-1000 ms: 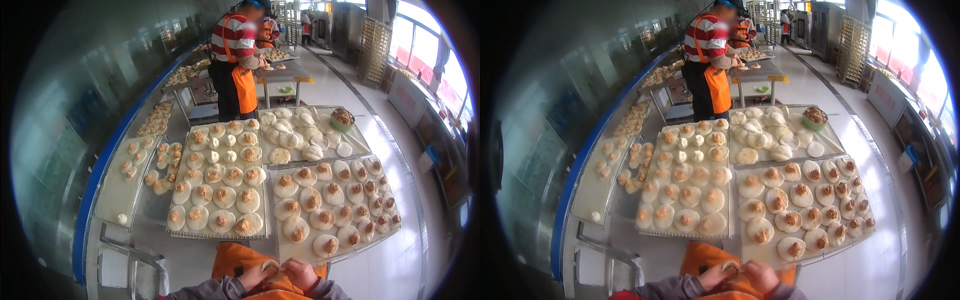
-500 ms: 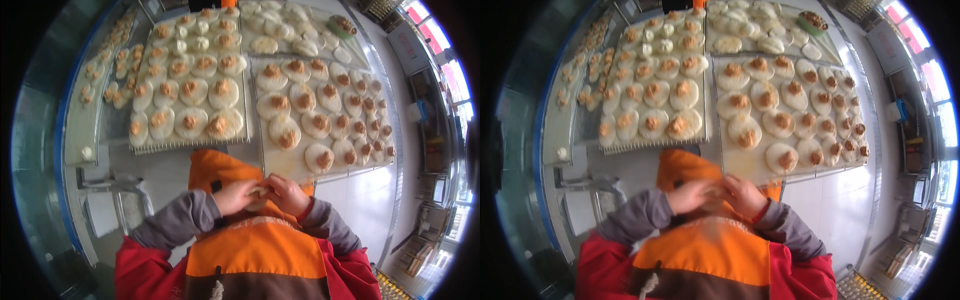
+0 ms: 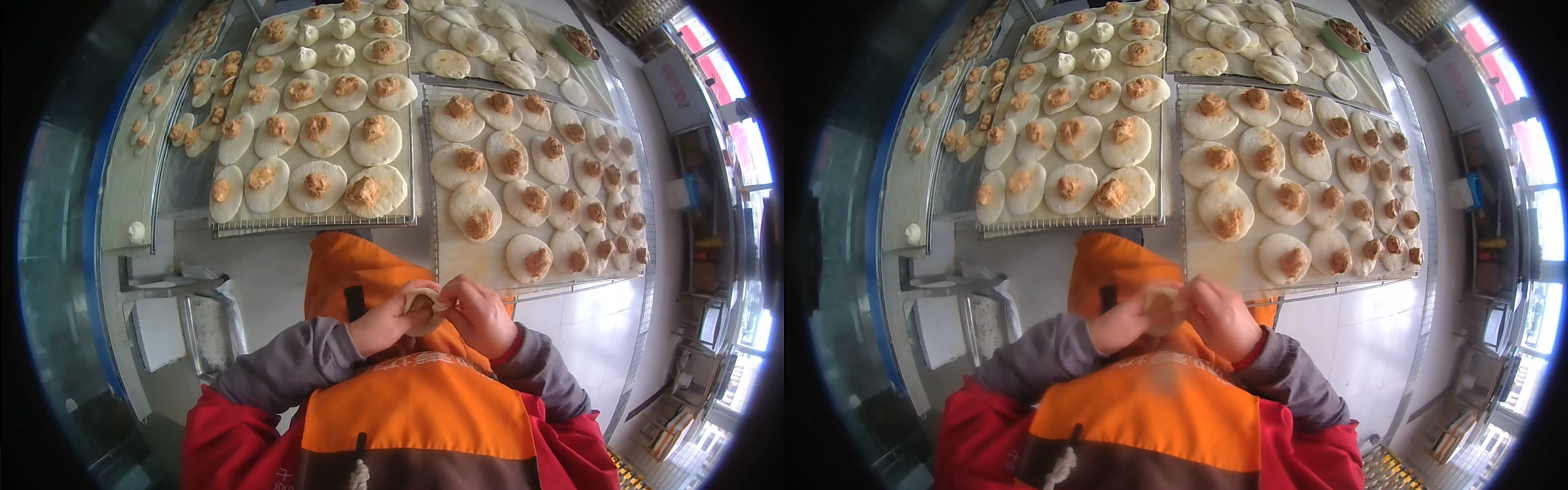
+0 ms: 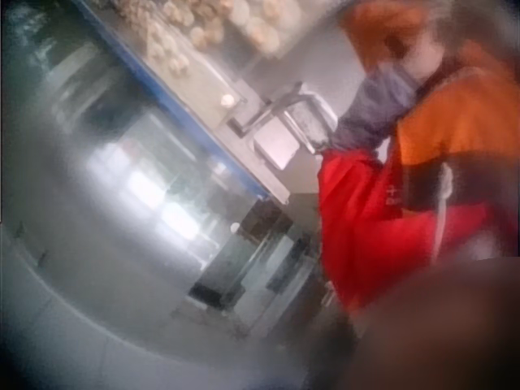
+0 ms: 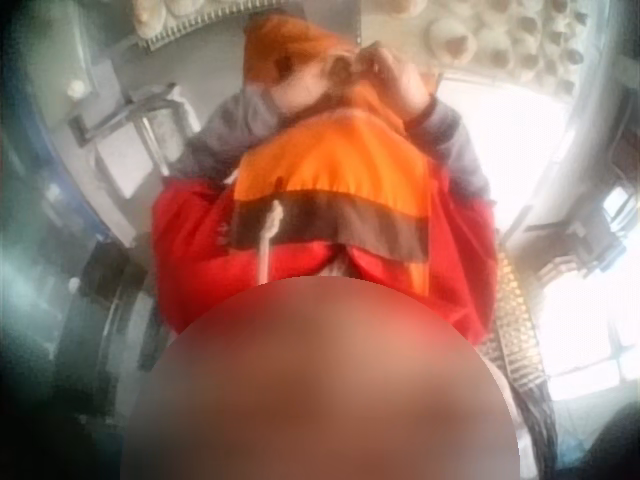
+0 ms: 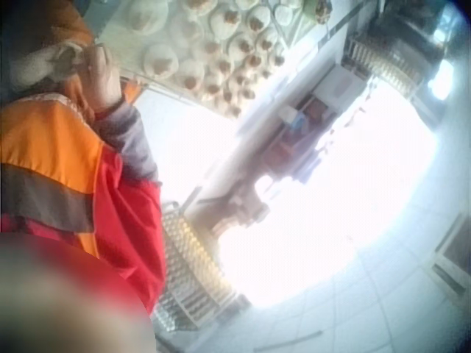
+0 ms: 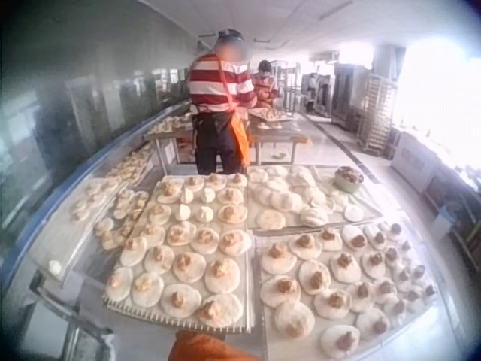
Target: The person repeatedly picks flat dough discs from a tray, places a small amount of filling on each, and folds the dough to enclose the filling, forming buns. The finished buns are placed on a tray. The process is repeated continuously.
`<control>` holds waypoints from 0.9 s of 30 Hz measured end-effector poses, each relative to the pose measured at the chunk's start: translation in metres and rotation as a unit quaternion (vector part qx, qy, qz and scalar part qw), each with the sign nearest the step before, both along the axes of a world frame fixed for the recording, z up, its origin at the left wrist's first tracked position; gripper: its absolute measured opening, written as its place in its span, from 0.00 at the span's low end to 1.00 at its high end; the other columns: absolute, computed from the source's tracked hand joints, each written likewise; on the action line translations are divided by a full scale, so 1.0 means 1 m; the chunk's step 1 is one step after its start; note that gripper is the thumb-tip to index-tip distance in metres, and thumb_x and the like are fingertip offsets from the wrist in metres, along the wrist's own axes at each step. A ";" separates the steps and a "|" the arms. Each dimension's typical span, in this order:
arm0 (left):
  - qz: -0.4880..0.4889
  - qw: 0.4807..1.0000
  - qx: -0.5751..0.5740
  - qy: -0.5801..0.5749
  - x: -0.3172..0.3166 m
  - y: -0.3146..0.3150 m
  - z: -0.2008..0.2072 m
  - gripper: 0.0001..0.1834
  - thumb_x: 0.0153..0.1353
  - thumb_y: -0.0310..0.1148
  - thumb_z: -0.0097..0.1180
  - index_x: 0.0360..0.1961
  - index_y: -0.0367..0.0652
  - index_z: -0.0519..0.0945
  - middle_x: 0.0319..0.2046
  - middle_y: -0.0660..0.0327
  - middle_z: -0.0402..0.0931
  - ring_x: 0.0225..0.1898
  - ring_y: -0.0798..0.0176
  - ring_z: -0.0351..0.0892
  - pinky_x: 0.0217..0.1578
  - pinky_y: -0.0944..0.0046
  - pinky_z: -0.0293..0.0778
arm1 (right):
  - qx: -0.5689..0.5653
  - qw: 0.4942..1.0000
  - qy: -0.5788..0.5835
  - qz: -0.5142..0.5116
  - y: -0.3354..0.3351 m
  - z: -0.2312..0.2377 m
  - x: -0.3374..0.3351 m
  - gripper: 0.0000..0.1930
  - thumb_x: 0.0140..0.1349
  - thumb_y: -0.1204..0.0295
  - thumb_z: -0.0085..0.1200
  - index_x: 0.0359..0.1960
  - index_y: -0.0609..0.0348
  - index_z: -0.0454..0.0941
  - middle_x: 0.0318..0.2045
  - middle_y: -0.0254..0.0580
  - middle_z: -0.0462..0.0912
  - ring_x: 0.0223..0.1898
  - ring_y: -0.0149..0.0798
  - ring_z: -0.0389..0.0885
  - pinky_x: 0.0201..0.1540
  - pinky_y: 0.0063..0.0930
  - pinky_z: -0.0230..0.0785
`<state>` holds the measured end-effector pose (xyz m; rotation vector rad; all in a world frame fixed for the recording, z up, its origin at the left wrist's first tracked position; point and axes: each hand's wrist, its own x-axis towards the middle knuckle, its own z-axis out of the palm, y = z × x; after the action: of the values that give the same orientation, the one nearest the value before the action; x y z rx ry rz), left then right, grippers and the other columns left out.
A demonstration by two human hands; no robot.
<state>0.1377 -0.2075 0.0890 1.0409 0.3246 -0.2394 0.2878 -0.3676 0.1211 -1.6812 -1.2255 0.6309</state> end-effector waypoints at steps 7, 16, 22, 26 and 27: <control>-0.075 0.995 -0.032 0.057 0.006 0.010 0.003 0.19 0.71 0.25 0.53 0.62 0.39 0.68 0.53 0.62 0.72 0.54 0.69 0.73 0.55 0.69 0.70 | 0.000 0.990 -0.128 0.061 0.003 0.004 -0.003 0.12 0.56 0.79 0.59 0.43 0.62 0.76 0.34 0.48 0.77 0.36 0.55 0.79 0.39 0.42 0.75; 0.018 0.993 -0.093 0.071 0.006 0.001 0.017 0.19 0.77 0.28 0.41 0.66 0.39 0.66 0.54 0.60 0.73 0.53 0.70 0.74 0.56 0.69 0.71 | 0.012 0.988 -0.151 0.015 0.003 0.003 -0.003 0.15 0.54 0.78 0.63 0.44 0.61 0.77 0.34 0.45 0.79 0.33 0.51 0.80 0.37 0.40 0.74; 0.010 0.997 0.069 -0.030 0.005 -0.009 0.019 0.15 0.77 0.27 0.41 0.62 0.40 0.67 0.46 0.63 0.72 0.43 0.73 0.74 0.47 0.72 0.73 | -0.036 0.996 -0.073 0.040 0.005 0.013 0.002 0.10 0.57 0.77 0.55 0.42 0.61 0.76 0.36 0.46 0.78 0.36 0.54 0.79 0.39 0.43 0.73; -0.058 0.996 0.014 0.070 0.012 0.003 0.013 0.16 0.75 0.23 0.41 0.61 0.39 0.67 0.43 0.64 0.71 0.40 0.73 0.72 0.43 0.71 0.73 | -0.021 0.976 -0.200 0.079 0.005 0.008 0.006 0.13 0.56 0.77 0.57 0.44 0.61 0.76 0.36 0.47 0.78 0.37 0.54 0.79 0.40 0.43 0.73; -0.083 0.996 0.038 0.022 0.015 0.006 0.009 0.16 0.75 0.23 0.41 0.62 0.39 0.67 0.44 0.63 0.72 0.42 0.72 0.73 0.45 0.71 0.73 | -0.017 0.983 -0.171 0.061 0.006 0.006 0.005 0.14 0.56 0.77 0.59 0.45 0.60 0.76 0.35 0.47 0.78 0.36 0.53 0.80 0.39 0.42 0.74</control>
<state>0.1527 -0.2019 0.0981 1.1401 0.2894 -0.4023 0.2923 -0.3617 0.1274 -1.8037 -1.5776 0.4496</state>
